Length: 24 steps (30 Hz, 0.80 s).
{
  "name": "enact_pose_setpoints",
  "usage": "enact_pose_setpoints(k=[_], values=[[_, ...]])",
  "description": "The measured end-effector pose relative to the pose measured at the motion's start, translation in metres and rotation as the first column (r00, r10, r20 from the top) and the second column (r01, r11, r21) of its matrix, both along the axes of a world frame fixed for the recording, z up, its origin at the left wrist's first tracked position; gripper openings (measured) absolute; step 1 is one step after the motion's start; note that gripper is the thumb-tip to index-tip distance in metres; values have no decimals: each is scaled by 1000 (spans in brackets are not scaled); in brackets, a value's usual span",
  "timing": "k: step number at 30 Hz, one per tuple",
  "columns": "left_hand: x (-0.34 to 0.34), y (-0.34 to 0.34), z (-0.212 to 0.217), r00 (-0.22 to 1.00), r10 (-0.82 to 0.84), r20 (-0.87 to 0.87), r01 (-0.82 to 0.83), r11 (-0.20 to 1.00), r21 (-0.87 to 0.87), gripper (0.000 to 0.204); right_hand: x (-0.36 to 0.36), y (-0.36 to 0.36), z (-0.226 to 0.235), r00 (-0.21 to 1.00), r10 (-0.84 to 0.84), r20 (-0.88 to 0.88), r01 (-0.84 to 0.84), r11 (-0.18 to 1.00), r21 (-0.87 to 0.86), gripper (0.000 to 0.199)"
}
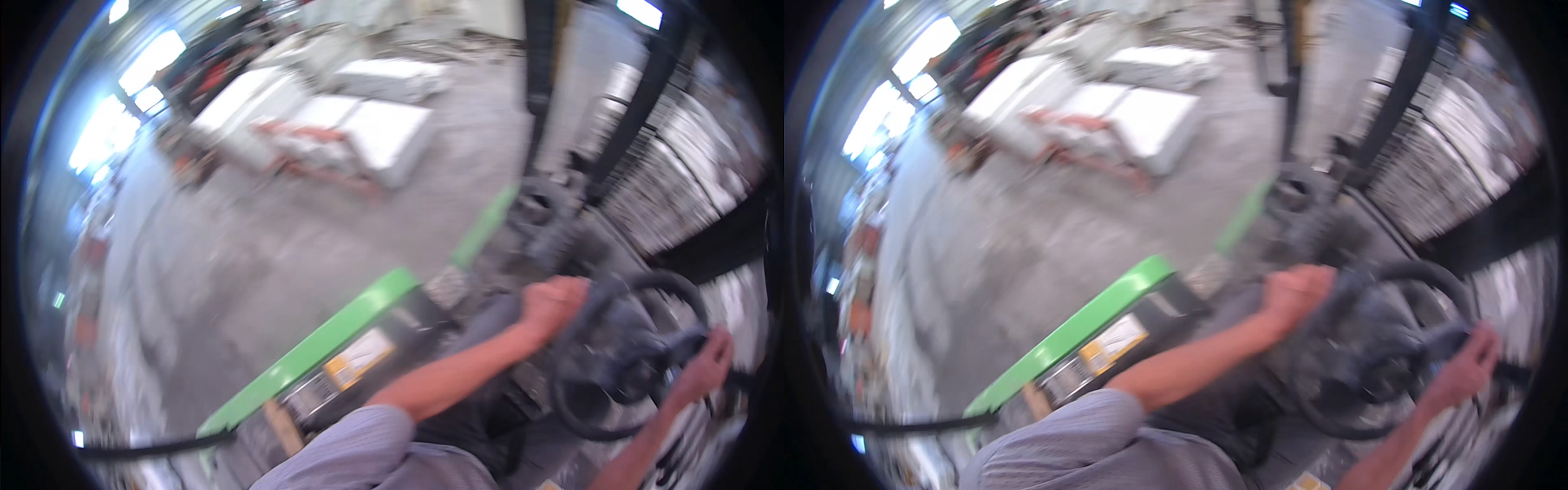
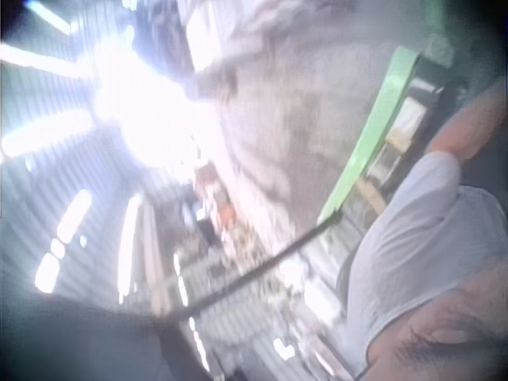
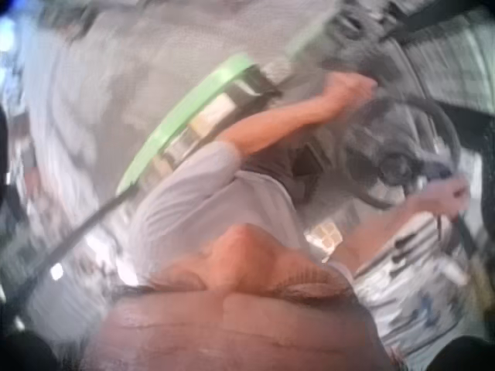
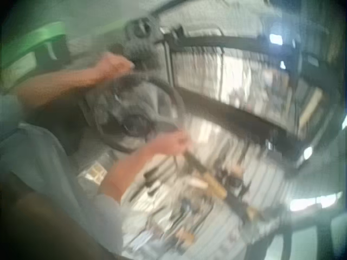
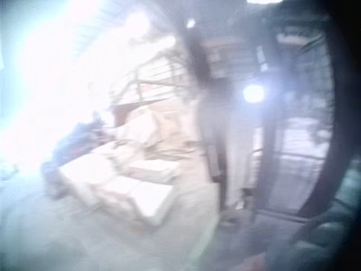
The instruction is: The person operates a forklift inside a warehouse, steering and maneuvering around stacks of wrapped materials. The operator adjusts the steering wheel and control levers while navigating narrow aisles and positioning the forks near pallets.
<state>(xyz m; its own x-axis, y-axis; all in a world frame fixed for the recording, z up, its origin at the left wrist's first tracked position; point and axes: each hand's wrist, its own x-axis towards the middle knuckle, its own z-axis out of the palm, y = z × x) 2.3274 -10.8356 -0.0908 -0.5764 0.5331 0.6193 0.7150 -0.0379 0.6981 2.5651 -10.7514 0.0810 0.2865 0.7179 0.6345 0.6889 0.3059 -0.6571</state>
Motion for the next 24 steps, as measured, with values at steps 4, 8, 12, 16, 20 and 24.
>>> enact_pose_setpoints(k=[4,8,12,16,20,24], values=[[-13,-75,16,998,18,52,-23,995,93,30,-95,-83,9,953,275,125,-278,960,7,32],[-29,-117,16,995,59,81,-55,997,-50,34,-155,-181,-36,790,585,182,-583,809,-73,21],[-34,-118,22,996,30,89,-28,999,-31,34,-145,-256,-69,602,735,313,-764,644,-41,8],[-26,-124,24,997,59,-58,-62,997,-52,25,-80,-327,-74,637,675,372,-709,702,-61,26],[-32,-120,23,960,29,-278,-95,969,-228,21,-20,-321,-70,777,577,251,-594,804,-13,5],[-52,-104,31,978,-187,89,183,982,49,24,3,-283,-64,944,305,128,-302,952,-46,3]])
